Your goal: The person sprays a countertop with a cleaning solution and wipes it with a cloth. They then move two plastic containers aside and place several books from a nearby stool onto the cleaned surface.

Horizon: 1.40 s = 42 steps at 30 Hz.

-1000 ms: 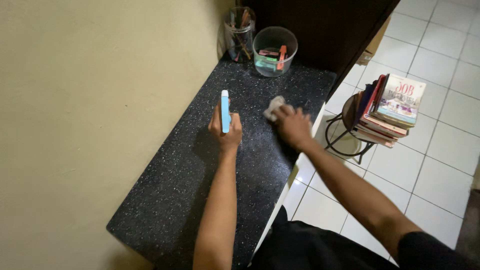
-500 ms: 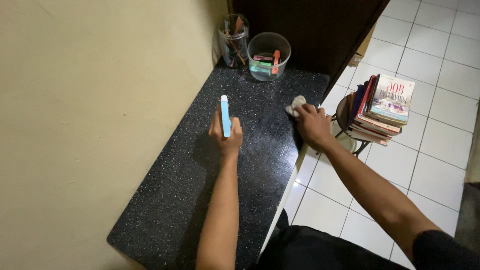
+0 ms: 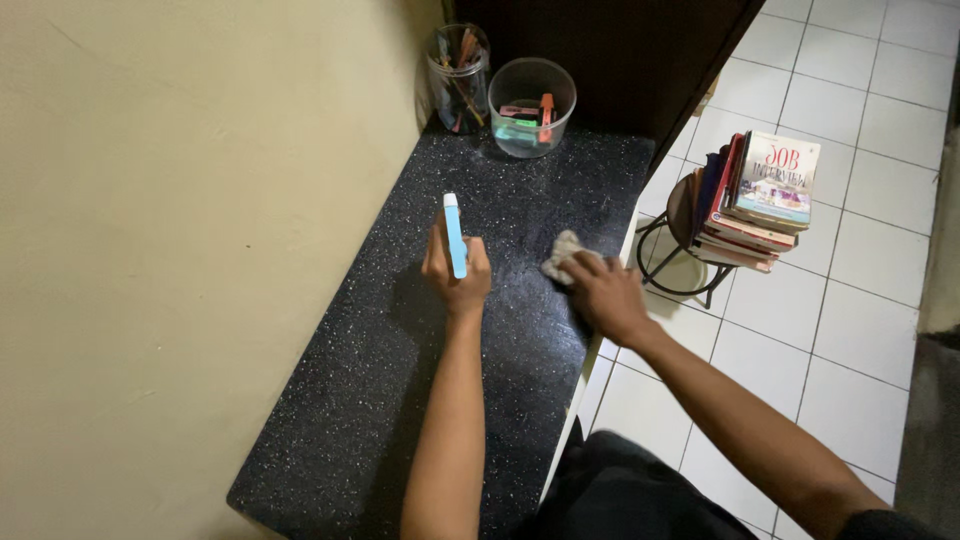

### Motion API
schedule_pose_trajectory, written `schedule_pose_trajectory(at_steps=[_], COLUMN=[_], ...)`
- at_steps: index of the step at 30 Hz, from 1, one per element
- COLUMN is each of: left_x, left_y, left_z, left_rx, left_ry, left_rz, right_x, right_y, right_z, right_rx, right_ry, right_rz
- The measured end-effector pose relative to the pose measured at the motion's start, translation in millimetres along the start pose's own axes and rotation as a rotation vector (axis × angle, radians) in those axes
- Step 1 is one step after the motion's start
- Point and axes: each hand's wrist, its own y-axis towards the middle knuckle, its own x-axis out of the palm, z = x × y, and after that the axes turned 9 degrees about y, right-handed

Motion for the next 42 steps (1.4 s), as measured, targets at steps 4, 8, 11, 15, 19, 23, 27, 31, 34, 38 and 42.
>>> schedule_pose_trajectory(at_steps=[4,8,11,15,19,23,27,31,34,38,42], left_x=[1.1,3.7,3.0,6.0,19.3,27.9,35.6,36.8,39.5,41.5,42.1], left_y=[0.7,0.0,0.9,6.4,14.8,18.6,22.6,23.9,23.1,24.2,25.3], left_z=[-1.4,-4.9,-3.8,3.7,1.9,0.1,1.3,4.2,4.2,1.7,2.3], left_rx=[0.066,-0.013,0.009,0.059,0.065,0.023,0.001,-0.041,-0.063,-0.002,-0.024], left_ry=[-0.029,-0.049,-0.053,-0.018,-0.013,0.034,0.007,0.013,0.005,0.051,-0.004], left_rz=[0.028,-0.023,-0.007,0.050,0.070,0.066,0.072,0.056,0.058,0.087,0.090], right_x=[-22.5,-40.3,-36.7,-18.2,-1.6,-9.9,-37.7,-70.0,-76.0,-54.1,-38.6], right_y=[4.8,42.4,76.6,88.1,62.9,55.8,73.5,114.9,143.8,163.4,129.6], right_z=[25.4,38.2,34.6,15.0,13.5,49.5,87.1,101.9,98.3,72.2,61.8], right_rx=[0.055,0.100,0.081,-0.069,-0.225,-0.223,-0.072,0.066,0.099,-0.022,-0.112], right_ry=[-0.008,0.000,0.000,-0.004,0.011,-0.036,-0.045,-0.023,0.033,0.028,0.022], right_rz=[0.094,0.139,0.162,0.066,0.001,-0.054,-0.040,0.076,0.119,0.124,-0.040])
